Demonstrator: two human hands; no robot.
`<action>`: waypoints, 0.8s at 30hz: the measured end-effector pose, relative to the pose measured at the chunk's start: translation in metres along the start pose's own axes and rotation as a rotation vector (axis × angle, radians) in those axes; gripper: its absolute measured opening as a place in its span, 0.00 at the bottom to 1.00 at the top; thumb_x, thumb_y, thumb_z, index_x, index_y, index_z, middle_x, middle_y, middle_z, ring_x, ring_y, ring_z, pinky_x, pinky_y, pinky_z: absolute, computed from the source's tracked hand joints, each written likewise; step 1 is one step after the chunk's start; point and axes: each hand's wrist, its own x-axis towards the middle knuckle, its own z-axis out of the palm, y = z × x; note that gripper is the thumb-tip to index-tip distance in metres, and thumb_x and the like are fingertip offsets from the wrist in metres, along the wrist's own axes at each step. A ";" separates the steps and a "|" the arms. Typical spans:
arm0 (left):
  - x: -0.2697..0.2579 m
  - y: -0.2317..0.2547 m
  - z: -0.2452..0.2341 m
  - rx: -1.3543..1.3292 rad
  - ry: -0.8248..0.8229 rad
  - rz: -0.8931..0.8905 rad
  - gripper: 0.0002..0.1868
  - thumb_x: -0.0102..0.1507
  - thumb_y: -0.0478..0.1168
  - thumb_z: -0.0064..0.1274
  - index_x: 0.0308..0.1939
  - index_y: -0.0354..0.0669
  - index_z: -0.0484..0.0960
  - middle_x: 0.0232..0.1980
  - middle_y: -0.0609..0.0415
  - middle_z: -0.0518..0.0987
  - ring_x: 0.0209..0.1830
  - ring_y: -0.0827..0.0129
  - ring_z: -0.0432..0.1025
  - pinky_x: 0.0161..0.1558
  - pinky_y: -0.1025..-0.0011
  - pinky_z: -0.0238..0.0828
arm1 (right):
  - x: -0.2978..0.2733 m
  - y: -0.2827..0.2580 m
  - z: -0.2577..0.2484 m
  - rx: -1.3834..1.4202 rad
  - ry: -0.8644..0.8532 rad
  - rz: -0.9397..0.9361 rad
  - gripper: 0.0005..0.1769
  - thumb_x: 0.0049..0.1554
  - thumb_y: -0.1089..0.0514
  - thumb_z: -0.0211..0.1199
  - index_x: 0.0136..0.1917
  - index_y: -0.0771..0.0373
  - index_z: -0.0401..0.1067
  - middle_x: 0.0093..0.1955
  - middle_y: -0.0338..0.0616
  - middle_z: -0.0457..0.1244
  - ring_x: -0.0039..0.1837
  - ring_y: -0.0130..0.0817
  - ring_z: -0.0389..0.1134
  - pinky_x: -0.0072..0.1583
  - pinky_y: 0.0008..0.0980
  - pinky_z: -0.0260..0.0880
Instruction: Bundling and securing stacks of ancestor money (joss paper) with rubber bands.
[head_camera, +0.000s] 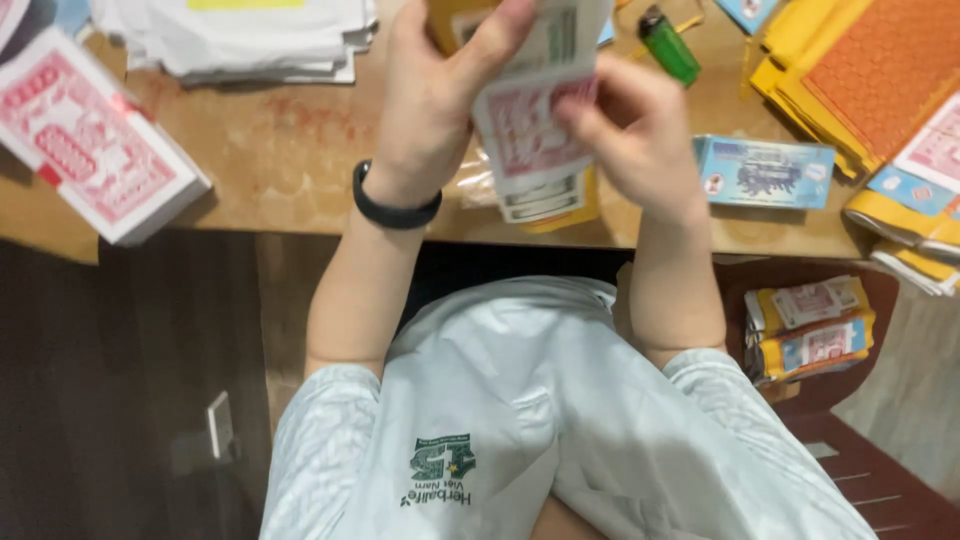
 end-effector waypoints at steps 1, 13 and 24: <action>-0.002 -0.002 0.003 -0.003 -0.027 -0.001 0.14 0.72 0.44 0.59 0.51 0.35 0.79 0.44 0.57 0.83 0.41 0.76 0.78 0.45 0.73 0.76 | -0.006 0.004 0.004 -0.008 0.024 -0.009 0.14 0.70 0.61 0.62 0.66 0.70 0.71 0.59 0.38 0.68 0.58 0.23 0.69 0.61 0.25 0.72; -0.007 -0.045 0.035 -0.193 0.019 -0.081 0.17 0.77 0.43 0.62 0.60 0.31 0.77 0.53 0.50 0.81 0.50 0.70 0.76 0.52 0.72 0.71 | -0.086 0.002 -0.019 -0.113 0.023 0.124 0.27 0.58 0.62 0.71 0.68 0.70 0.68 0.61 0.46 0.70 0.63 0.29 0.71 0.65 0.32 0.71; -0.033 -0.034 -0.024 -0.050 -0.098 -0.331 0.28 0.77 0.52 0.55 0.75 0.45 0.66 0.62 0.53 0.74 0.58 0.62 0.71 0.68 0.59 0.66 | -0.310 0.031 -0.101 0.245 0.793 0.034 0.38 0.54 0.61 0.77 0.74 0.67 0.65 0.62 0.48 0.69 0.64 0.40 0.73 0.66 0.43 0.75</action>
